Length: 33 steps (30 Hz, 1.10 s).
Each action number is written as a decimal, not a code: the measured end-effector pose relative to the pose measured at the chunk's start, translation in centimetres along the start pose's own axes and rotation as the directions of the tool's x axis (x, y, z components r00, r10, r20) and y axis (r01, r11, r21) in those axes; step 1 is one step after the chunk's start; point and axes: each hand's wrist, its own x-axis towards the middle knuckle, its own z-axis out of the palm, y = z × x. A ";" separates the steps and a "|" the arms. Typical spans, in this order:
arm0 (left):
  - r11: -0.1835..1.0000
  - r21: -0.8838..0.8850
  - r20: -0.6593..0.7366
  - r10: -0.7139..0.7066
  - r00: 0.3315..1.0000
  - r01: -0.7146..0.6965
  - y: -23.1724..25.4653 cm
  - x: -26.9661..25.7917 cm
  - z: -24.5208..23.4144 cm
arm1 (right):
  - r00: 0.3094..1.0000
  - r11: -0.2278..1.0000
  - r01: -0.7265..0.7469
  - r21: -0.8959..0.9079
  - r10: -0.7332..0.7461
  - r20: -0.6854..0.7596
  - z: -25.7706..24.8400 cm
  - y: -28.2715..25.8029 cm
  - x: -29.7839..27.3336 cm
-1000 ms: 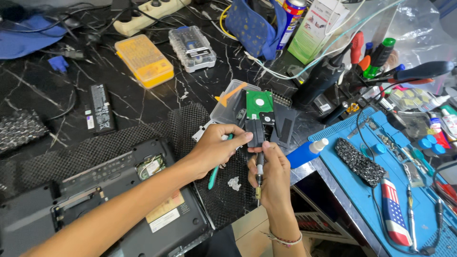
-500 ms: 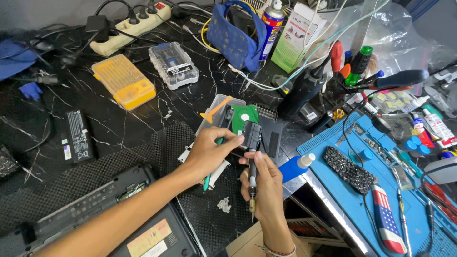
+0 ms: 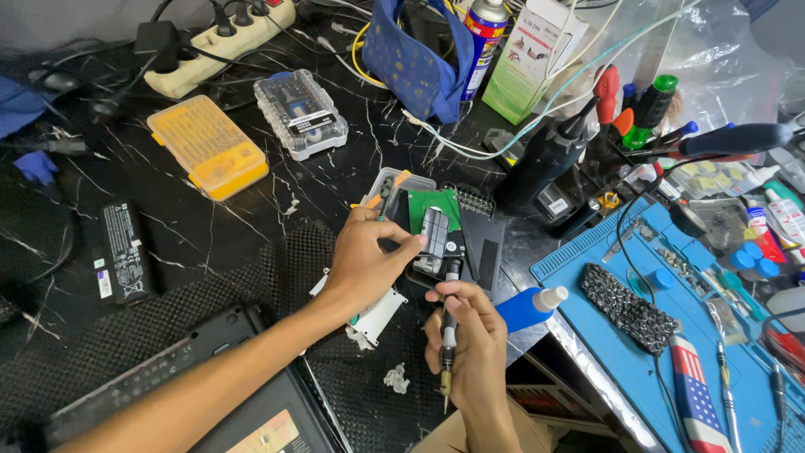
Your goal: The person applies thermal paste to a laptop's internal component using a syringe, then uses a plastic spudger to spread it evenly. They then flip the laptop over, open the lid, and remove the keyboard to access the internal circuitry.
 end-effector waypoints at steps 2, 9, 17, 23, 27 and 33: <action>1.000 0.005 0.001 0.008 1.000 -0.008 -0.1 0.1 -0.3 | 1.000 1.000 0.005 -0.004 -0.005 0.017 0.1 -0.2 -0.1; 0.999 0.016 0.000 0.033 0.999 -0.033 -0.5 0.3 -0.4 | 0.999 0.999 0.010 -0.045 -0.008 0.039 0.4 -0.4 -0.2; 0.997 -0.021 0.050 0.070 0.996 -0.069 1.3 -1.3 -2.0 | 0.996 0.998 0.043 0.042 -0.046 0.079 -0.1 -0.2 -0.1; 0.979 -0.182 0.252 -0.042 0.967 0.090 3.6 -5.2 -5.4 | 0.993 0.997 0.058 0.044 -0.062 0.102 0.9 -0.5 -0.5; 0.943 -0.292 0.367 -0.042 0.929 0.157 3.5 -7.4 -7.6 | 0.988 0.999 0.042 -0.009 -0.040 0.152 1.8 0.0 -1.1; 0.911 -0.411 0.249 0.154 0.956 -0.039 1.9 -11.4 -11.5 | 0.958 1.000 -0.011 -0.018 0.016 0.288 4.0 1.1 -3.3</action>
